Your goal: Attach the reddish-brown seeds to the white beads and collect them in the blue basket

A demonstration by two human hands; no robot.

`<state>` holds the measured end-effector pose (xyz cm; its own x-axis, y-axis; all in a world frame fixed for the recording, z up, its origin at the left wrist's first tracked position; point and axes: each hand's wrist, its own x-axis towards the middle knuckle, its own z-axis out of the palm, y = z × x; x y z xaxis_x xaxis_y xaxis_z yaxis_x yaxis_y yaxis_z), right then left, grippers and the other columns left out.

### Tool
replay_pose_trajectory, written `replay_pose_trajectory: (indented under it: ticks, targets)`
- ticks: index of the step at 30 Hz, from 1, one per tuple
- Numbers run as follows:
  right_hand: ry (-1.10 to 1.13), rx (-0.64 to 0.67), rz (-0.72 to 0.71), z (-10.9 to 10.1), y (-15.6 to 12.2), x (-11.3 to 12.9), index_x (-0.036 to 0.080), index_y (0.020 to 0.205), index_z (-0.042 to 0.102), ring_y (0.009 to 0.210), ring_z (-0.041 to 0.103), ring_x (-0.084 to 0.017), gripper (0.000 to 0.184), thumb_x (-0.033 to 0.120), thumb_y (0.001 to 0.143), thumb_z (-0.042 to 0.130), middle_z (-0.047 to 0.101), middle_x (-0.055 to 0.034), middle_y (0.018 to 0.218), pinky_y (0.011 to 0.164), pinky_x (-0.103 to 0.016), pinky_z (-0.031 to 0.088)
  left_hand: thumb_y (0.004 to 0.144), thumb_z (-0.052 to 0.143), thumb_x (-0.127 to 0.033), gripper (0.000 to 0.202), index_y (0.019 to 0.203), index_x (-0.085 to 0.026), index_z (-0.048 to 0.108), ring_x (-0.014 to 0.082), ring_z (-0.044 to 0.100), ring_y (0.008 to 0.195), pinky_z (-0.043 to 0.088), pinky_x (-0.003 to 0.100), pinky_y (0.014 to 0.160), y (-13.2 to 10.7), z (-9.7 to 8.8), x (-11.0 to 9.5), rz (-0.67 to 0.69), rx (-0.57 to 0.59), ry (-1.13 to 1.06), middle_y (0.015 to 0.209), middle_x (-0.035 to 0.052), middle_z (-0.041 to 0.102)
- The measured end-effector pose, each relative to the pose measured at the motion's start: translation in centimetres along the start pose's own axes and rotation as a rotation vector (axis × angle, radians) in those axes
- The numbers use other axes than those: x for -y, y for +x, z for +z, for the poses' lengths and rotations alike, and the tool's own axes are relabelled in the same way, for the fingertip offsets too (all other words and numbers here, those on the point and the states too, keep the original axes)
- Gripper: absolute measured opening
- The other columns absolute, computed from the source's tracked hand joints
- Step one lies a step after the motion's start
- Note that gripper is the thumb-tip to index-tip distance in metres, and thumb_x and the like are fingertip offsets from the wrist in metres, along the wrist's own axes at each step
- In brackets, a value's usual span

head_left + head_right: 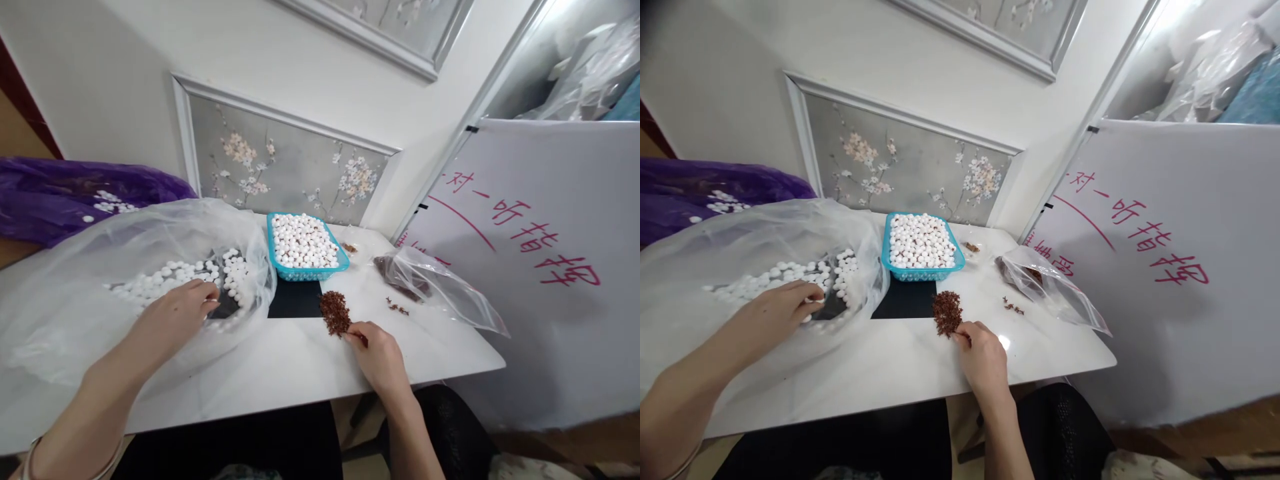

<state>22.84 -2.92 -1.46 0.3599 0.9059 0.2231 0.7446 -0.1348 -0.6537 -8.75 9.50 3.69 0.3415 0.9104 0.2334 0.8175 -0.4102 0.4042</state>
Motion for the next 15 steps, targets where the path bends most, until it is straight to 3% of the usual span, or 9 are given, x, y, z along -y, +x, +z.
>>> replay_pose_trajectory:
  ticks: [3,6,9,11,13,15]
  targets:
    - [0.035,-0.025,-0.007,-0.1,-0.2,-0.1,0.022,0.069,0.066,0.066,0.056,-0.019,0.016,0.024,0.076,0.052,0.064,-0.0033,0.075,0.065,-0.029,0.042,0.081,0.051,-0.033,0.013,0.084,-0.024,0.060,0.0211,0.057,0.066,0.039,0.031,0.065,-0.8,-1.1,-2.4,-0.055,-0.103,-0.119,0.077,0.0023,0.066]
    - [0.100,-0.041,-0.001,-0.4,-0.6,-0.3,0.021,0.074,0.064,0.064,0.055,-0.019,0.015,0.028,0.079,0.051,0.064,-0.0034,0.074,0.062,-0.029,0.043,0.076,0.062,-0.037,0.019,0.089,-0.023,0.062,0.0192,0.060,0.071,0.043,0.027,0.066,-2.8,-1.0,-5.6,-0.105,-0.130,-0.603,0.077,0.0009,0.067]
    - [0.177,-0.033,0.003,-0.5,-1.3,0.2,0.020,0.080,0.062,0.060,0.055,-0.017,0.015,0.030,0.083,0.051,0.061,-0.0016,0.067,0.058,-0.027,0.044,0.074,0.069,-0.033,0.018,0.087,-0.021,0.066,0.0149,0.061,0.073,0.047,0.021,0.068,-5.0,0.7,-8.5,-0.159,0.169,-1.110,0.077,0.0015,0.067]
    - [0.307,-0.001,-0.002,-0.5,-1.8,1.2,0.019,0.089,0.062,0.066,0.058,-0.017,0.014,0.029,0.083,0.054,0.064,-0.0025,0.074,0.063,-0.027,0.047,0.074,0.071,-0.029,0.015,0.085,-0.020,0.067,0.0105,0.061,0.073,0.048,0.018,0.071,-6.1,2.4,-9.8,-0.284,0.346,-1.423,0.082,0.0008,0.065]
    - [0.486,0.063,-0.015,-0.6,-2.4,2.5,0.020,0.093,0.063,0.073,0.060,-0.017,0.014,0.028,0.082,0.058,0.065,-0.0034,0.081,0.069,-0.028,0.049,0.073,0.072,-0.022,0.012,0.084,-0.019,0.068,0.0066,0.060,0.072,0.049,0.015,0.072,-6.7,3.9,-10.4,-0.434,0.444,-1.659,0.084,0.0000,0.063]
    - [0.637,0.137,-0.046,-0.6,-2.9,4.0,0.020,0.086,0.065,0.079,0.060,-0.018,0.009,0.026,0.081,0.062,0.065,-0.0040,0.083,0.072,-0.029,0.049,0.073,0.072,-0.017,0.012,0.085,-0.018,0.069,0.0048,0.059,0.069,0.050,0.014,0.071,-6.9,5.0,-10.5,-0.551,0.473,-1.813,0.083,0.0005,0.063]
